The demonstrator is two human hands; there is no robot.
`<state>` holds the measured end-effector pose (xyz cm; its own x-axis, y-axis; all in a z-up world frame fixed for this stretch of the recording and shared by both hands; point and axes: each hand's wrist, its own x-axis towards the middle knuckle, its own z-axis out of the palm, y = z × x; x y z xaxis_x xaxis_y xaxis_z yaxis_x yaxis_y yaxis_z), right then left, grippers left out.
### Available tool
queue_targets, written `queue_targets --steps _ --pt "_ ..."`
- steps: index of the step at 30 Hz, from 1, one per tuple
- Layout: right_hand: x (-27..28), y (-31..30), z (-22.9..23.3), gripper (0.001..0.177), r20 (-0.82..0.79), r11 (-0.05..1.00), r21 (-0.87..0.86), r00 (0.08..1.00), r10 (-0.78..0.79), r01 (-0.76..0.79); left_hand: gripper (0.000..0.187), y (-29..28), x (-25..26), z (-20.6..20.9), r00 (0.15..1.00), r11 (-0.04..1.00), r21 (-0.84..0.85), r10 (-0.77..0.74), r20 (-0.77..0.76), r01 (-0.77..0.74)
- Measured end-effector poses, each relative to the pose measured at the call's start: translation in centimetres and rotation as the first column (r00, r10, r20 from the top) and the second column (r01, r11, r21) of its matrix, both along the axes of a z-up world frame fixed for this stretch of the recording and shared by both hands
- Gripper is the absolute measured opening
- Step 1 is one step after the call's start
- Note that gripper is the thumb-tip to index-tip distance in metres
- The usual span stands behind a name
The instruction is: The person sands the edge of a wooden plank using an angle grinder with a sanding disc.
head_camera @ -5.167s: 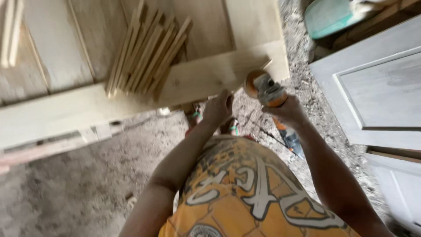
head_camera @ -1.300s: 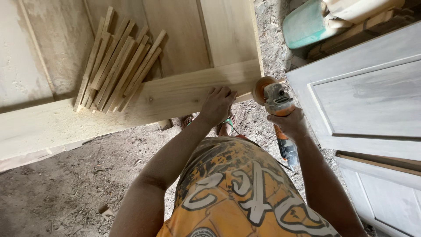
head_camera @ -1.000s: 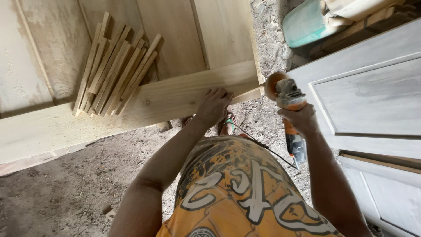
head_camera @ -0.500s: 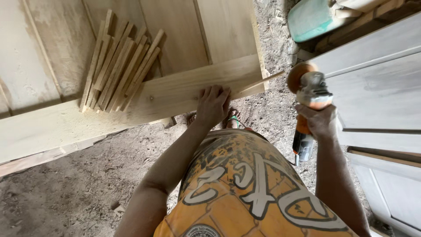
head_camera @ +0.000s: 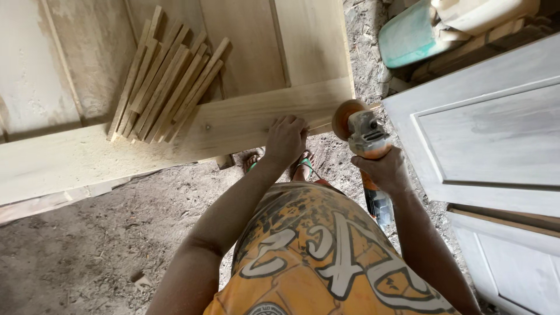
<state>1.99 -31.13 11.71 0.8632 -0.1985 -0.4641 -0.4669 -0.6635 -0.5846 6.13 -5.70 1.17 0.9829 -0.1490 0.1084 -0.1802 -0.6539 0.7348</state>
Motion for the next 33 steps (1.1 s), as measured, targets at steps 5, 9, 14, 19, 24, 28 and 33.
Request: queue_targets --steps 5,9,14,19,24,28,33 --pt "0.0 0.4 0.0 0.040 -0.026 0.998 -0.054 0.999 0.028 -0.029 0.014 -0.2 0.1 0.2 1.000 0.999 -0.043 0.024 0.006 -0.024" --pt "0.2 0.9 -1.1 0.041 -0.038 0.997 0.013 0.997 0.073 -0.073 0.021 -0.2 0.3 0.5 0.999 1.000 0.005 -0.012 -0.030 0.013" --pt "0.9 1.3 -2.1 0.042 0.009 0.987 0.039 0.988 0.154 -0.154 0.021 -0.1 0.6 0.7 0.998 0.996 0.061 -0.058 -0.011 0.059" --pt "2.0 1.6 -2.5 0.042 -0.083 0.988 0.037 0.984 0.156 -0.153 0.019 -0.1 0.9 0.4 0.991 0.976 0.171 -0.134 -0.020 0.136" --pt "2.7 0.8 -3.1 0.041 -0.144 0.993 0.026 0.982 0.118 -0.115 0.022 -0.2 0.9 0.4 0.988 0.977 0.148 -0.149 -0.046 0.155" --pt "3.6 -0.6 -3.2 0.040 -0.085 0.992 0.081 0.991 0.104 -0.097 0.026 -0.3 1.0 0.6 0.981 0.970 0.156 -0.172 -0.091 0.185" --pt "4.6 -2.8 -2.9 0.040 -0.180 1.000 -0.012 0.984 0.003 -0.005 0.022 -0.4 1.3 0.0 0.979 0.958 0.205 -0.190 -0.077 0.202"
